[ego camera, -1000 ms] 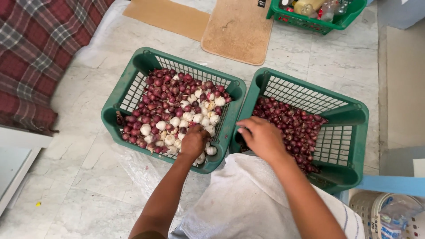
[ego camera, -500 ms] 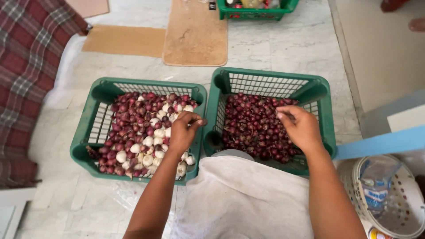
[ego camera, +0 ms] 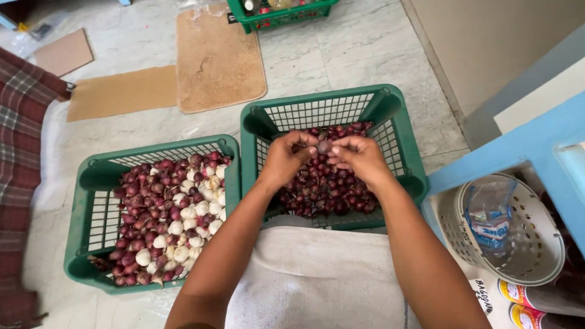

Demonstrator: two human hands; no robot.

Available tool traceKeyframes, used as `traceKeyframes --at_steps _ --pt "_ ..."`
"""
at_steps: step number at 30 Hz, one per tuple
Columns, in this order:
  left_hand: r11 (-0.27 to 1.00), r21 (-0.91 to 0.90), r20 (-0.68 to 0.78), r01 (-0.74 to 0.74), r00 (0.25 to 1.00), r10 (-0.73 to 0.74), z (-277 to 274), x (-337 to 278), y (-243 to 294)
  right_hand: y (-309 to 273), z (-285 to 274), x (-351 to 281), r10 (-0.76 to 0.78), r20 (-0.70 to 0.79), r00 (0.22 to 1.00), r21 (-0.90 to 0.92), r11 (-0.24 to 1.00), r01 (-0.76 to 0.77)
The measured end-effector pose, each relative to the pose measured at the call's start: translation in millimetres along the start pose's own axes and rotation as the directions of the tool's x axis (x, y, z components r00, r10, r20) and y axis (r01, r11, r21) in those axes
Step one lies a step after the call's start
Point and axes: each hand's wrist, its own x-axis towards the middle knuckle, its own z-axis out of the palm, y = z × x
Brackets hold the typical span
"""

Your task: Sorting and separating red onions and garlic bulbs into different plastic crates on the floor.

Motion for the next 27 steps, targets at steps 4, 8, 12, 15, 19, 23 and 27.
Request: traceKeyframes --at_steps 4,8,12,15,19,23,27 --pt "0.984 0.171 -0.011 -0.047 0.999 0.05 9 5 30 5 -5 8 0.013 -0.094 0.996 0.088 0.996 -0.005" --pt "0.934 0.339 -0.063 -0.11 0.988 0.14 9 12 26 16 1 18 0.018 -0.129 0.991 0.036 0.999 -0.014" --pt "0.863 0.486 -0.049 -0.134 0.982 0.18 -6 30 11 -24 15 -4 -0.184 -0.165 0.969 -0.598 0.8 0.05" --pt "0.795 0.607 -0.121 0.006 0.989 0.085 -24 52 -17 -37 22 -11 0.044 -0.157 0.987 -0.803 0.575 -0.154" --pt "0.696 0.715 -0.119 0.06 0.992 0.038 -46 85 -70 -15 22 1 0.103 -0.019 0.995 -0.887 0.457 -0.064" --pt "0.497 0.865 -0.051 0.071 0.997 -0.053 -52 111 -114 -14 25 8 0.365 0.037 0.93 -0.915 0.386 -0.115" --pt "0.161 0.986 -0.013 0.037 0.989 -0.149 -67 143 -218 -18 39 18 0.336 0.066 0.94 -0.946 0.321 -0.048"
